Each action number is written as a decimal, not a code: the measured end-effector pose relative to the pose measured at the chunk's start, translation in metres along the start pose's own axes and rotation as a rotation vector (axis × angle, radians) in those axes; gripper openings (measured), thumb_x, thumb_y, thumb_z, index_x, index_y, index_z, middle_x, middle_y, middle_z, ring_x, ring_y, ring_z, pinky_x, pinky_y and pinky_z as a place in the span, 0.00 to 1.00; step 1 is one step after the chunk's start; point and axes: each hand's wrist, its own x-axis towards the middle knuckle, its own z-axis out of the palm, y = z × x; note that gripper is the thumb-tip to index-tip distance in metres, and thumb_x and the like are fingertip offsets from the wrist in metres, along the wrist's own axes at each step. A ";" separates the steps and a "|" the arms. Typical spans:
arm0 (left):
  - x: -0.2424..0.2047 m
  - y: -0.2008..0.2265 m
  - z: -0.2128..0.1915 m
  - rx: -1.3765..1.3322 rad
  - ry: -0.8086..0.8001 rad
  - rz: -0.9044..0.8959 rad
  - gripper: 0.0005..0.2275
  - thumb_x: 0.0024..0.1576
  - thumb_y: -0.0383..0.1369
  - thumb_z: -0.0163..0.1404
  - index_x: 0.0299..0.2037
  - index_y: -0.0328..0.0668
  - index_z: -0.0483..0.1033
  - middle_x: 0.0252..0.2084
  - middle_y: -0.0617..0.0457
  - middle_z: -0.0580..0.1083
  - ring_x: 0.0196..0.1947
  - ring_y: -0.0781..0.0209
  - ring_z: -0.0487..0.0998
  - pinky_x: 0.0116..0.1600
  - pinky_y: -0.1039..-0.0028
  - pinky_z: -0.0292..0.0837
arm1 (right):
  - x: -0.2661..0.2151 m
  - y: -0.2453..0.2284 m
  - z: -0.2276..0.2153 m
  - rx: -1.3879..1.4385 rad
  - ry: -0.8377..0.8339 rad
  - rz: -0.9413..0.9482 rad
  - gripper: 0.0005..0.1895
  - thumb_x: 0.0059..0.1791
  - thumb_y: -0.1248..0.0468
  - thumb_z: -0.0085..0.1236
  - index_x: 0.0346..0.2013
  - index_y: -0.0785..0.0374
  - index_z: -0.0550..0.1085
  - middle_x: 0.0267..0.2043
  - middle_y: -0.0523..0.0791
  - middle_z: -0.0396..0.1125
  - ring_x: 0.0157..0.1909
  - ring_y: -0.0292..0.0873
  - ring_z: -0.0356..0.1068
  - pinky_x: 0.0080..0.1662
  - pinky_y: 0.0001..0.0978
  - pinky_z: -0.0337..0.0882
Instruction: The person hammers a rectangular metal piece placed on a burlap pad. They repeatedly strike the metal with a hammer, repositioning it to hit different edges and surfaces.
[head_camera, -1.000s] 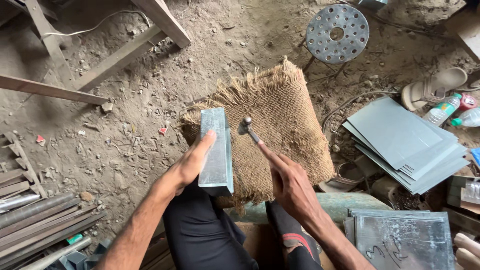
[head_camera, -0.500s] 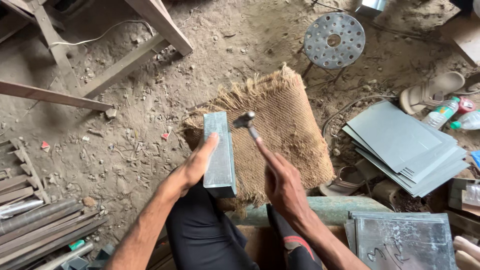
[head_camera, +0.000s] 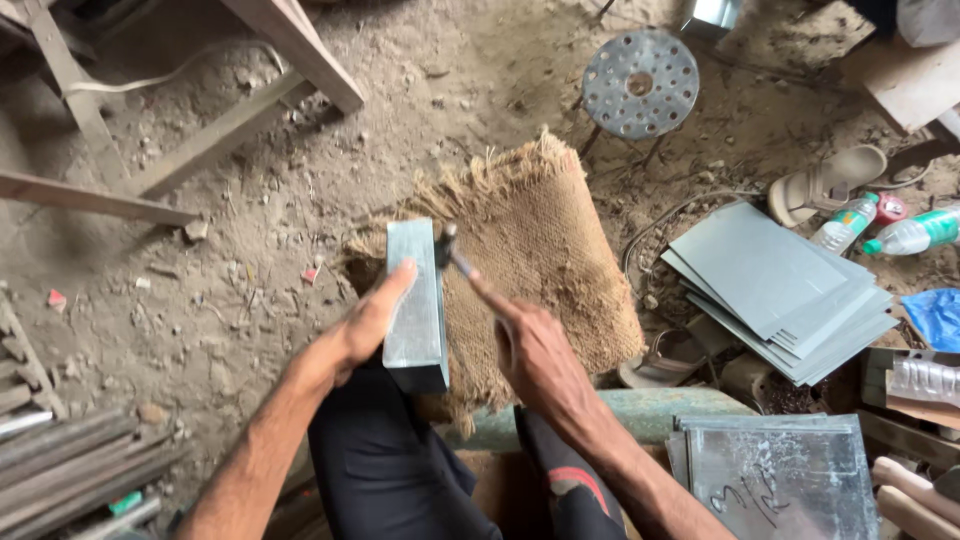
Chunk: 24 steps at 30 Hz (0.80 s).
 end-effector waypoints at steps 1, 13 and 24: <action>-0.004 -0.003 0.001 0.002 0.005 -0.031 0.40 0.60 0.59 0.27 0.76 0.37 0.38 0.80 0.46 0.39 0.80 0.56 0.38 0.77 0.65 0.34 | -0.002 0.000 0.002 0.015 0.043 -0.026 0.28 0.56 0.69 0.46 0.72 0.55 0.62 0.26 0.49 0.64 0.25 0.47 0.61 0.33 0.44 0.64; 0.009 -0.018 -0.010 0.051 -0.059 0.027 0.40 0.62 0.60 0.22 0.75 0.33 0.39 0.80 0.43 0.37 0.80 0.54 0.37 0.78 0.65 0.33 | 0.002 -0.003 0.001 0.107 0.095 -0.122 0.33 0.50 0.74 0.48 0.72 0.58 0.62 0.28 0.55 0.67 0.24 0.49 0.65 0.31 0.47 0.66; -0.054 -0.004 0.039 0.070 0.302 0.285 0.53 0.46 0.64 0.49 0.76 0.41 0.40 0.69 0.37 0.59 0.67 0.40 0.65 0.65 0.46 0.67 | -0.061 0.045 -0.047 0.318 0.162 0.369 0.27 0.54 0.68 0.48 0.68 0.45 0.68 0.28 0.44 0.69 0.22 0.34 0.55 0.23 0.30 0.60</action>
